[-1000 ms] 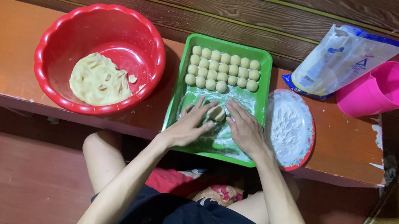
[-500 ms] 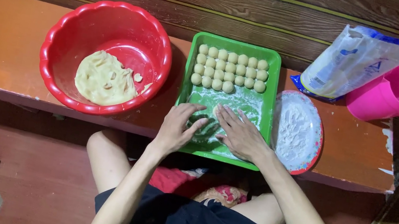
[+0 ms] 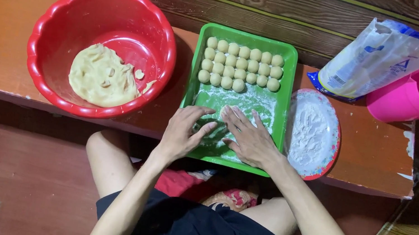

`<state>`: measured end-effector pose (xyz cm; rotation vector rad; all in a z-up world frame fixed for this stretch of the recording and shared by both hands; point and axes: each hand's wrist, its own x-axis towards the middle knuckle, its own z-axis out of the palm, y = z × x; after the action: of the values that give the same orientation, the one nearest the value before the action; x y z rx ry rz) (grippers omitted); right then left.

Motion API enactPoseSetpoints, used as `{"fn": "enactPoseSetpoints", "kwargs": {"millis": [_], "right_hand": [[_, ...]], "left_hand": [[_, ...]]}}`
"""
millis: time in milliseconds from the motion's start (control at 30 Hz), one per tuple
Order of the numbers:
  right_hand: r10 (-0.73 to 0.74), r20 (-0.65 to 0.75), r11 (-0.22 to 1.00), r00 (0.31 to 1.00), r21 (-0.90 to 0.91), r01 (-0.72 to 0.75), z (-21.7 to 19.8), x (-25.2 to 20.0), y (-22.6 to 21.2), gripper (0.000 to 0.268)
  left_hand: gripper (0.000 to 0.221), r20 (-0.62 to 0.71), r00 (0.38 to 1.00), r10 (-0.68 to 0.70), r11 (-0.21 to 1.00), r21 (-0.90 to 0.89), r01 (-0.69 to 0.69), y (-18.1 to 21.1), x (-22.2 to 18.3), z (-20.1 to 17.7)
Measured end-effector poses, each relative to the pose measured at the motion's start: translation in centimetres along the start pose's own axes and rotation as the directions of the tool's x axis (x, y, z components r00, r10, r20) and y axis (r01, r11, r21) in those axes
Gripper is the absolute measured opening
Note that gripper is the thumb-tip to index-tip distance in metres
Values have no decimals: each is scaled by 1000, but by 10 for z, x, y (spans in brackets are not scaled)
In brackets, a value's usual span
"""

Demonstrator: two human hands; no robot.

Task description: The person is pinching small pieces of dough from a red bowl, rolling them into uniform balls between their palms, and arranging them in a green tray.

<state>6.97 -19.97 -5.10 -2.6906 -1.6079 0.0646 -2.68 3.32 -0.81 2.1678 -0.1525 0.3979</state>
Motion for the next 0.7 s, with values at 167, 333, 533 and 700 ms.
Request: {"fn": "enactPoseSetpoints", "kwargs": {"millis": [167, 333, 533, 700], "right_hand": [[29, -16, 999, 999, 30, -28, -8, 3, -3, 66], [11, -60, 999, 998, -31, -13, -10, 7, -3, 66], [26, -23, 997, 999, 70, -24, -12, 8, -3, 67], [18, -76, 1000, 997, -7, -19, -15, 14, -4, 64]], "left_hand": [[30, -2, 1000, -5, 1000, -28, 5, 2, 1, -2], [32, 17, 1000, 0, 1000, 0, 0, 0, 3, -3], [34, 37, 999, -16, 1000, 18, 15, -3, 1, -1], [34, 41, 999, -19, 999, 30, 18, -4, 2, -1]]}}
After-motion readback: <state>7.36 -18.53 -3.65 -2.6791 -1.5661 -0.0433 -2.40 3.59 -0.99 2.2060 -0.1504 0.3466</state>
